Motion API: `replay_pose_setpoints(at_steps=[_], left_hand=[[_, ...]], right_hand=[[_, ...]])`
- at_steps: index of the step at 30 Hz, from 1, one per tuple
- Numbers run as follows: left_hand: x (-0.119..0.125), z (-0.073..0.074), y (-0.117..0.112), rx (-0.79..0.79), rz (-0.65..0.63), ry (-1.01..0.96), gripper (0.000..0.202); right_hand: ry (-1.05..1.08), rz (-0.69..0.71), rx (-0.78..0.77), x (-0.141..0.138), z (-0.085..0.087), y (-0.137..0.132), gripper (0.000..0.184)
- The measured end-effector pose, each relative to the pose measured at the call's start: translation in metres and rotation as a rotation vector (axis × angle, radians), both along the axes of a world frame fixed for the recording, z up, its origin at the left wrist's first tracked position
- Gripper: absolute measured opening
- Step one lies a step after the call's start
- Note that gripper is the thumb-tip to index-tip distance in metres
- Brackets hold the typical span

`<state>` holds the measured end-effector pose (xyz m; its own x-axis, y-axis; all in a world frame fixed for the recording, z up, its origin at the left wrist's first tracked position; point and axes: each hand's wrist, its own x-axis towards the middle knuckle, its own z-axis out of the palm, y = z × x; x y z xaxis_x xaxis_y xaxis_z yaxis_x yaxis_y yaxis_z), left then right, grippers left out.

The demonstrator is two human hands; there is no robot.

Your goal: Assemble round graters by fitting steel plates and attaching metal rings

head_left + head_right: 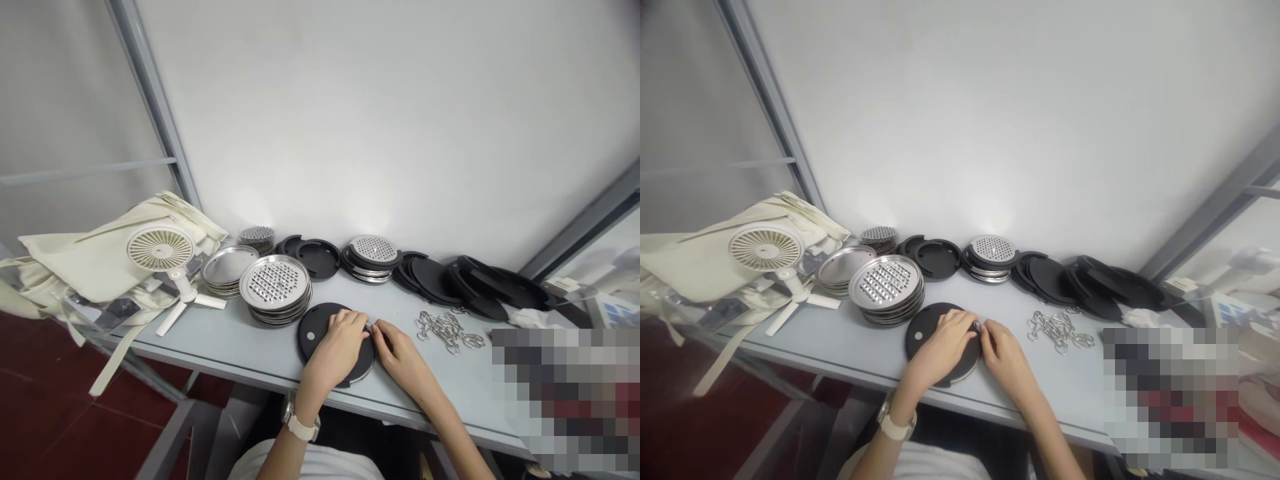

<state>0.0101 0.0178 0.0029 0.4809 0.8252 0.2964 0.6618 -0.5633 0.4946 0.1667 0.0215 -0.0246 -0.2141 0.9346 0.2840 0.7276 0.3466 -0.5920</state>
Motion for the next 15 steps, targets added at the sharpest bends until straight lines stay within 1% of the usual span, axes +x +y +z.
replay_pose_setpoints(at_steps=[3,6,8,12,15], left_hand=[[-0.0009,-0.0011,-0.0006,0.005,-0.011,-0.017,0.017],[-0.0022,-0.0022,-0.0008,-0.019,0.003,-0.069,0.023],[-0.0028,-0.0023,-0.0006,-0.035,0.012,-0.092,0.023],[-0.003,-0.0022,0.0001,-0.043,-0.006,-0.102,0.02],[-0.0028,-0.0035,0.0005,-0.04,-0.007,-0.124,0.024]], right_hand=[[-0.019,0.007,0.013,0.0006,0.0006,0.0002,0.029],[-0.022,0.012,0.025,0.001,0.0011,-0.0005,0.029],[-0.018,0.006,0.032,0.0,0.0008,-0.0007,0.029],[-0.047,-0.041,0.088,-0.0045,-0.0032,0.0007,0.028],[-0.062,-0.051,0.123,-0.0059,-0.0068,0.0015,0.027]])
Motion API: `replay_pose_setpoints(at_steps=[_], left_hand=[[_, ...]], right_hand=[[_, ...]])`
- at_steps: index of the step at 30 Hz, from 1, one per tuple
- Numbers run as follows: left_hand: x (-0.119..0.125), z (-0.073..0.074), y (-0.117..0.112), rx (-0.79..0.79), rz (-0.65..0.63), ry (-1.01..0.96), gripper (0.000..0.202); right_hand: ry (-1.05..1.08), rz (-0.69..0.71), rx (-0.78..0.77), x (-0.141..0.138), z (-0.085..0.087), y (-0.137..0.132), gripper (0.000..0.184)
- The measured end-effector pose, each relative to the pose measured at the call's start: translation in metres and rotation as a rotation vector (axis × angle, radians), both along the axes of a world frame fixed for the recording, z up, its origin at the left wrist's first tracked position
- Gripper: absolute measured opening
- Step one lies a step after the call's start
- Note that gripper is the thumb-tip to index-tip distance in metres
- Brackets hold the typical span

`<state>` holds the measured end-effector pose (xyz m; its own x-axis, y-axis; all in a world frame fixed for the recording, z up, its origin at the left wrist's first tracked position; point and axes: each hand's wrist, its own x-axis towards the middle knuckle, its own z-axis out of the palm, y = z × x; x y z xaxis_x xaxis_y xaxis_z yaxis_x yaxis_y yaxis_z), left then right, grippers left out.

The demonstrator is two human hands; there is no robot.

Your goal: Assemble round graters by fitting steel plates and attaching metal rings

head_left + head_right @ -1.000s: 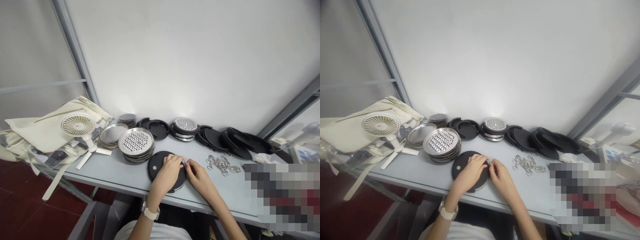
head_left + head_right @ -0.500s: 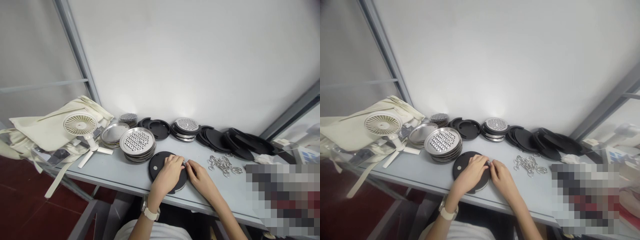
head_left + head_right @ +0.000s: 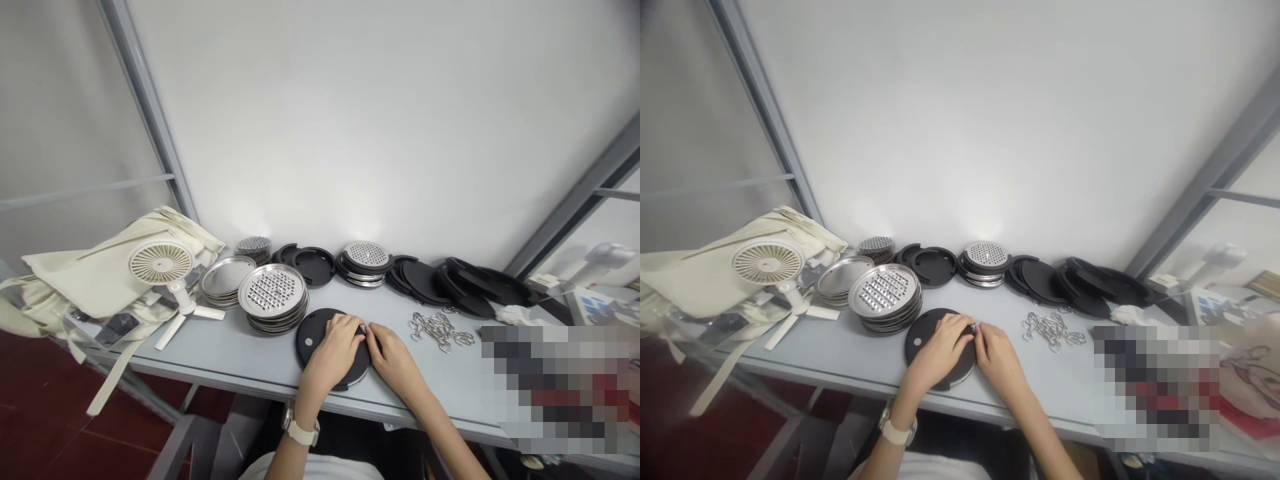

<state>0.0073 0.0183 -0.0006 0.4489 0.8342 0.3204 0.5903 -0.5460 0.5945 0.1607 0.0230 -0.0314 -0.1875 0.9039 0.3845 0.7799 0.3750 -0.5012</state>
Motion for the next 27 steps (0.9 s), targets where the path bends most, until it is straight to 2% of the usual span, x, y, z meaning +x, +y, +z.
replay_pose_setpoints(at_steps=[3,8,17,27], left_hand=[[0.0001,-0.0015,0.0007,0.011,-0.005,-0.009,0.028],[0.0002,-0.0012,0.0012,0.028,-0.009,0.001,0.021],[0.001,-0.0017,0.0014,0.054,-0.008,0.055,0.022],[0.001,-0.0001,0.0005,0.035,-0.011,0.034,0.02]], right_hand=[[0.007,0.022,-0.003,0.0012,-0.0011,0.0,0.027],[0.034,0.036,-0.031,0.0023,0.0002,0.0,0.028],[0.037,0.032,-0.063,0.0042,0.0041,-0.0048,0.025],[0.145,-0.031,-0.126,0.0041,0.0023,-0.0045,0.032]])
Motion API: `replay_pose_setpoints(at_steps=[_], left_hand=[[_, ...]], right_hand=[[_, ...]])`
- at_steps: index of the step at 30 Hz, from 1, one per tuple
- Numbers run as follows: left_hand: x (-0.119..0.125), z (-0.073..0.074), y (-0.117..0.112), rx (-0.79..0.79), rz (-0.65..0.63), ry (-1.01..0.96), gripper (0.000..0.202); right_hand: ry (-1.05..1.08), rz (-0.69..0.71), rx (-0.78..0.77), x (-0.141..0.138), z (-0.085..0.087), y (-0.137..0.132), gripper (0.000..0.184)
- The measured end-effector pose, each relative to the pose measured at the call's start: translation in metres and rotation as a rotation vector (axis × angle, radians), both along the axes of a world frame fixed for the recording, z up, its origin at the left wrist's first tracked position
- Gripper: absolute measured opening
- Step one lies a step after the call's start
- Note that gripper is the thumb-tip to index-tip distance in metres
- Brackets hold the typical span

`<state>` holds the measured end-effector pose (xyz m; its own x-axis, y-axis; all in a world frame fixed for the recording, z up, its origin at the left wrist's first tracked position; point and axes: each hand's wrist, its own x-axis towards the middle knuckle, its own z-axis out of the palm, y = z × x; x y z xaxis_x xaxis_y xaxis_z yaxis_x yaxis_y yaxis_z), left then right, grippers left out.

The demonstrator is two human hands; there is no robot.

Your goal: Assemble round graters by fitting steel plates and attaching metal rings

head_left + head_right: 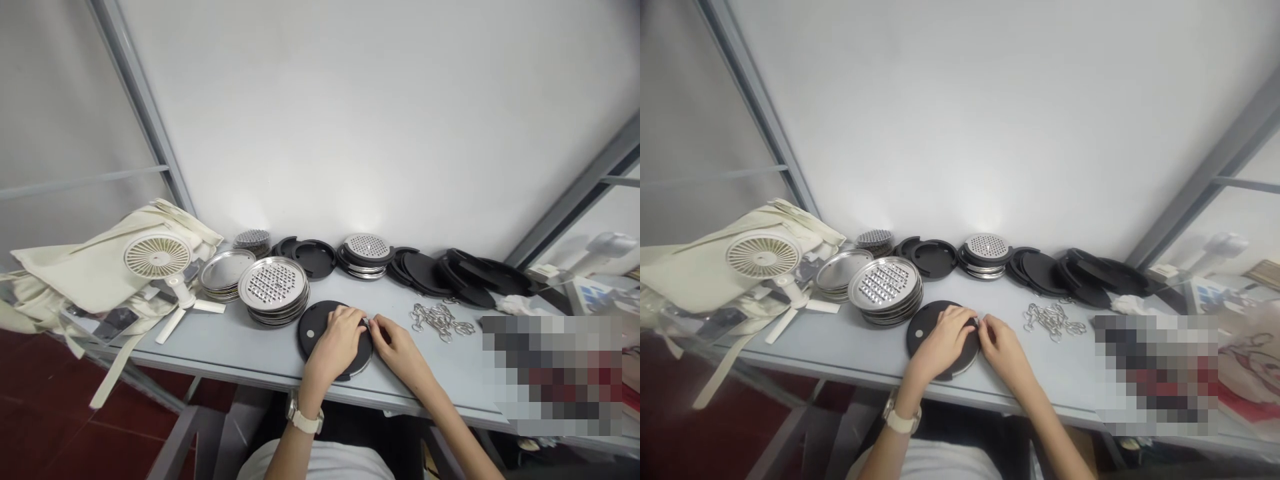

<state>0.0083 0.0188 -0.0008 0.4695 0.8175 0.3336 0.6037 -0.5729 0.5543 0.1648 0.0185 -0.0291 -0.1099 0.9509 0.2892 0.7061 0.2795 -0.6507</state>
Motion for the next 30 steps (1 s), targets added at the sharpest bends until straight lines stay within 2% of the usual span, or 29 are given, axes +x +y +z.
replay_pose_setpoints(at_steps=[7,15,23,30], left_hand=[[0.0001,-0.0004,0.0012,-0.001,0.001,-0.013,0.018],[-0.0007,0.0003,0.0009,-0.008,0.004,0.001,0.019],[-0.0012,-0.0029,0.0007,-0.01,0.023,-0.033,0.021],[-0.001,0.0007,-0.0003,-0.021,0.017,-0.026,0.018]], right_hand=[[0.045,-0.032,-0.013,0.0014,-0.0004,-0.0008,0.034],[0.006,-0.034,0.054,0.0002,-0.0013,0.0002,0.032],[-0.094,0.058,0.096,-0.0001,0.0031,0.0004,0.026],[-0.118,0.061,0.078,0.0007,0.0053,-0.0015,0.027]])
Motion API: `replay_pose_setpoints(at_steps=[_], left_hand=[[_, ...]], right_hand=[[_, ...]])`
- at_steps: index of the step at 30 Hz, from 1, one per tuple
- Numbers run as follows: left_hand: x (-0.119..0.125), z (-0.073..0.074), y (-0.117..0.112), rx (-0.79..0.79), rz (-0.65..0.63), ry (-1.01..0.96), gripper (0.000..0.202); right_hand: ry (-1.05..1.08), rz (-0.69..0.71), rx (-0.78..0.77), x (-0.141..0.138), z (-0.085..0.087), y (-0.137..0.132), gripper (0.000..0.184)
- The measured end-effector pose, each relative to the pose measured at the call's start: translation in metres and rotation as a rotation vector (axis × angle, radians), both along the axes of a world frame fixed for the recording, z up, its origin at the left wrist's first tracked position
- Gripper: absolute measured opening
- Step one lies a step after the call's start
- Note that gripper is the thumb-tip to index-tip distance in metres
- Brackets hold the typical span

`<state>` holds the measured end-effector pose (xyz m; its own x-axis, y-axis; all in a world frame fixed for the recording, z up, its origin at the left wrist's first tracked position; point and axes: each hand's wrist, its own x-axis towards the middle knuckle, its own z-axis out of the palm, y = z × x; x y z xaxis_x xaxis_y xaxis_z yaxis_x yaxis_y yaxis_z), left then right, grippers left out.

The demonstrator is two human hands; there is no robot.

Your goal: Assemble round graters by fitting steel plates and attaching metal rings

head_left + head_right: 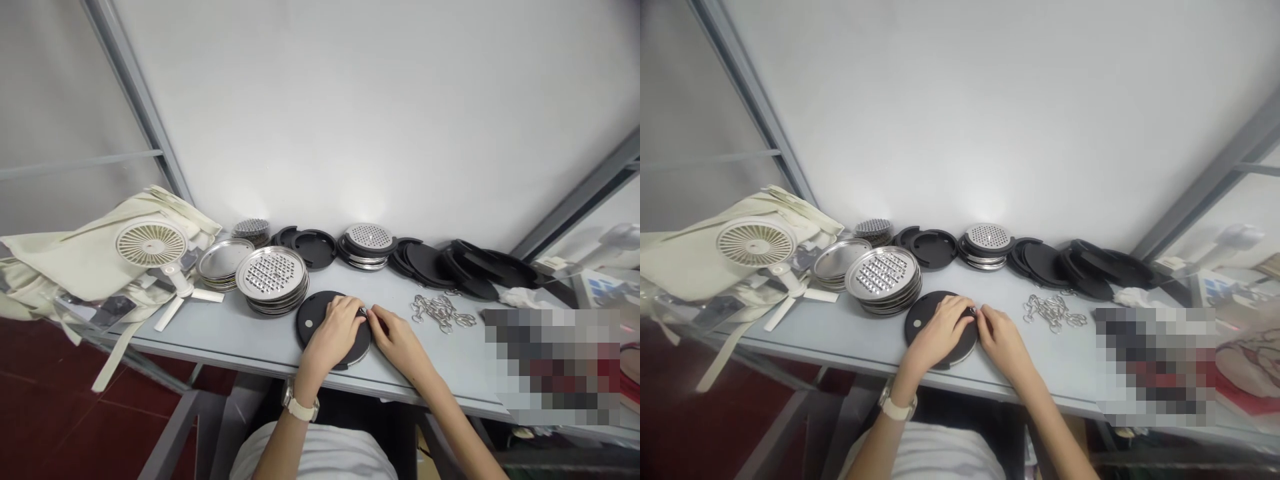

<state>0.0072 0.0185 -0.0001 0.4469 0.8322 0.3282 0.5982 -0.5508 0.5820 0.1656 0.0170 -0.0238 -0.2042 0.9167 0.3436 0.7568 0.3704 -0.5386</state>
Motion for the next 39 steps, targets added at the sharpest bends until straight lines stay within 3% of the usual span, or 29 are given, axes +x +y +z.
replay_pose_setpoints(at_steps=[11,39], left_hand=[[0.0005,0.0014,0.0004,-0.03,-0.013,0.01,0.021],[0.001,0.0026,0.0002,0.011,-0.012,0.066,0.015]], right_hand=[[-0.048,-0.012,0.0,0.0004,0.0019,-0.0021,0.025],[0.082,-0.031,-0.072,-0.0003,0.0035,-0.0013,0.02]])
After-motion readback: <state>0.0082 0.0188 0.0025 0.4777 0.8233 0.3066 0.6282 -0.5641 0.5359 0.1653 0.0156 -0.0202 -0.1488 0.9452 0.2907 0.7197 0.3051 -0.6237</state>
